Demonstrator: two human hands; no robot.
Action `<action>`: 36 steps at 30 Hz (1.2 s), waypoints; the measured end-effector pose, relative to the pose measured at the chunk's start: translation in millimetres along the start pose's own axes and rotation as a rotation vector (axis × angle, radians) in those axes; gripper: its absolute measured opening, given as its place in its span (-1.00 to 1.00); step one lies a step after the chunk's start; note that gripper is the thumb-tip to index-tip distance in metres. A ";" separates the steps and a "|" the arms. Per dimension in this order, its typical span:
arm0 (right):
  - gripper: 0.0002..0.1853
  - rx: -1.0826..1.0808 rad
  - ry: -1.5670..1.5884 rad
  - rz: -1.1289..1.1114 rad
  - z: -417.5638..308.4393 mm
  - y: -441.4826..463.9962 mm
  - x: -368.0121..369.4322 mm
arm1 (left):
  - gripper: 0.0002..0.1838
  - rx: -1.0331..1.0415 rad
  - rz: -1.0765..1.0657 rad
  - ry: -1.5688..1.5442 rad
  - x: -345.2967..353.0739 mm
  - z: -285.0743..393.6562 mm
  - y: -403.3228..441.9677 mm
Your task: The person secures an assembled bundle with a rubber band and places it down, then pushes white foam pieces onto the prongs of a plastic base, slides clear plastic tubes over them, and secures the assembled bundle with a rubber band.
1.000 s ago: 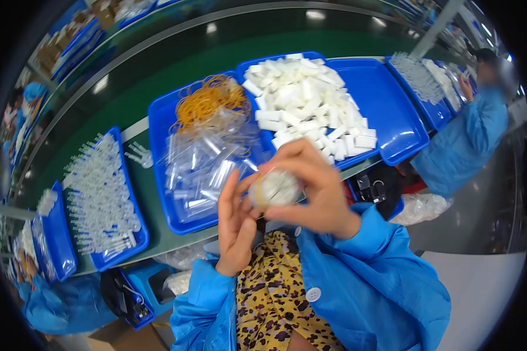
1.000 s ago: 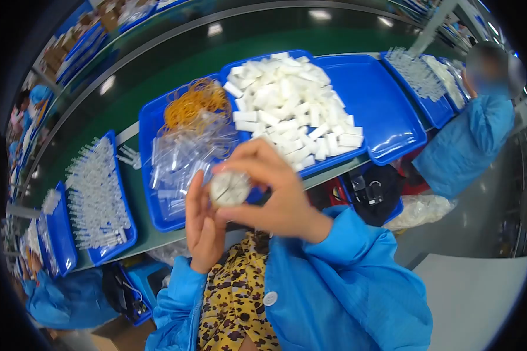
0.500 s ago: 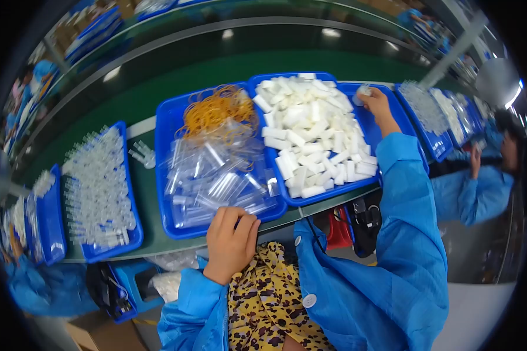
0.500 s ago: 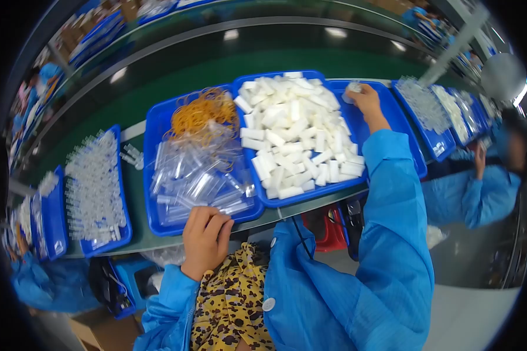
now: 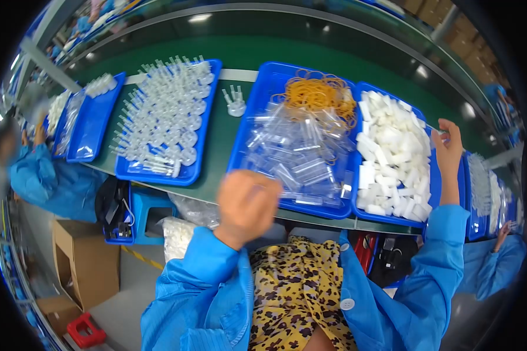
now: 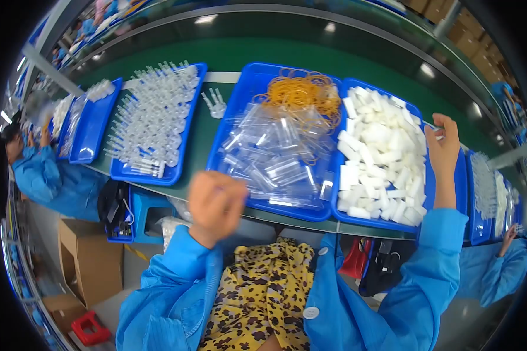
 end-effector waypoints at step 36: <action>-0.72 0.153 0.535 -0.124 -119.2 -37.6 -18.8 | -0.70 -0.648 0.413 0.474 -91.2 -117.5 -33.8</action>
Point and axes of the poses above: each hand's wrist, its own y-axis towards the middle knuckle, its own x-axis out of the palm, z = x × y, the point moved 3 cm from there along y, towards the middle knuckle, and after that the axes turned 12 degrees about -x, right-handed, at the moved point
